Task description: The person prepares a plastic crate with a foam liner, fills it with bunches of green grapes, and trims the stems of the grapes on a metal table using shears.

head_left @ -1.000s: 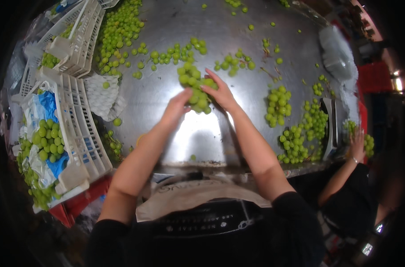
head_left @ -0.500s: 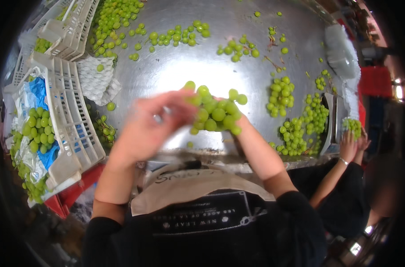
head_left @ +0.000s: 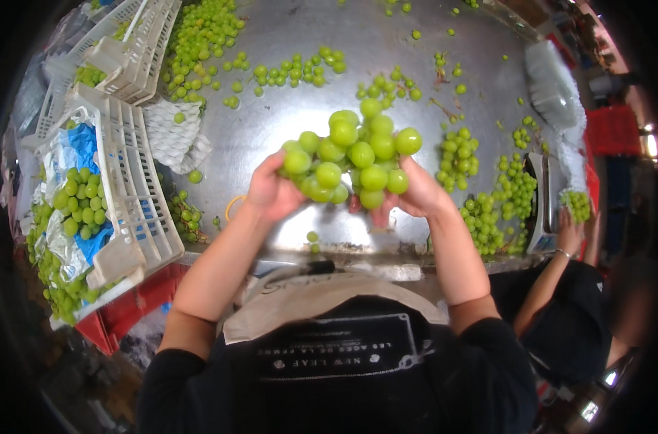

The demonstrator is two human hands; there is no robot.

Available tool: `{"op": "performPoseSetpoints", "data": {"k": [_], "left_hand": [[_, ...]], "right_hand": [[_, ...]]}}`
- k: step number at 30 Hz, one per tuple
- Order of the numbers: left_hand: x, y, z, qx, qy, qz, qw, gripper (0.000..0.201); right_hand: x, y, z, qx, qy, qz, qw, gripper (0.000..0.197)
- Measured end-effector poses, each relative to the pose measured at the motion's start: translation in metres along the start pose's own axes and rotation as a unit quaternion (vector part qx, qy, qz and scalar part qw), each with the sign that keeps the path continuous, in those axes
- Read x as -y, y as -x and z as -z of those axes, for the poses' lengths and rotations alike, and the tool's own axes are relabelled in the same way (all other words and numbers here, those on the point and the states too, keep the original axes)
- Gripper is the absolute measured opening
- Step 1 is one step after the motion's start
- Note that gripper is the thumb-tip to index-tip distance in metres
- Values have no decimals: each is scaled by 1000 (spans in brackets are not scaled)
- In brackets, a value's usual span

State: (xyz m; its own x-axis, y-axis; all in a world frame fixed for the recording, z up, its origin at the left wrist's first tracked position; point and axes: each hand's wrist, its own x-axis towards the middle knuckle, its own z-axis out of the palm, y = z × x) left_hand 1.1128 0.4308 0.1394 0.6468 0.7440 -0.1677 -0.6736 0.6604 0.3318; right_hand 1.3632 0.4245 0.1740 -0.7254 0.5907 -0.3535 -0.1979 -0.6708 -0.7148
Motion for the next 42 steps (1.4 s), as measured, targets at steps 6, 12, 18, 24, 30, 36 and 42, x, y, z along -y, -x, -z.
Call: {"op": "performPoseSetpoints", "data": {"k": [6,12,18,24,30,36,42], "left_hand": [[11,-5,-39,-48,32,-10,998,60],[12,18,-61,-26,-49,-6,998,59],[7,29,-62,3,-241,-2,970,71],[-3,40,-56,-61,-293,3,954,76],[0,42,-49,-60,-302,-16,951,61],[-3,41,-54,-81,-322,-8,943,52],[-2,42,-64,-48,-760,-316,565,44]], "right_hand": [[-24,-18,-14,-99,-81,322,938,78],[-24,-29,-19,-74,-435,304,844,49],[-35,-22,-16,-68,-468,322,820,42],[-39,-16,-29,-185,-429,250,848,43],[-52,-15,-20,-123,-490,231,831,41],[-53,-15,-23,-182,-177,248,935,35],[-43,-13,-36,-189,-237,241,922,35]]}}
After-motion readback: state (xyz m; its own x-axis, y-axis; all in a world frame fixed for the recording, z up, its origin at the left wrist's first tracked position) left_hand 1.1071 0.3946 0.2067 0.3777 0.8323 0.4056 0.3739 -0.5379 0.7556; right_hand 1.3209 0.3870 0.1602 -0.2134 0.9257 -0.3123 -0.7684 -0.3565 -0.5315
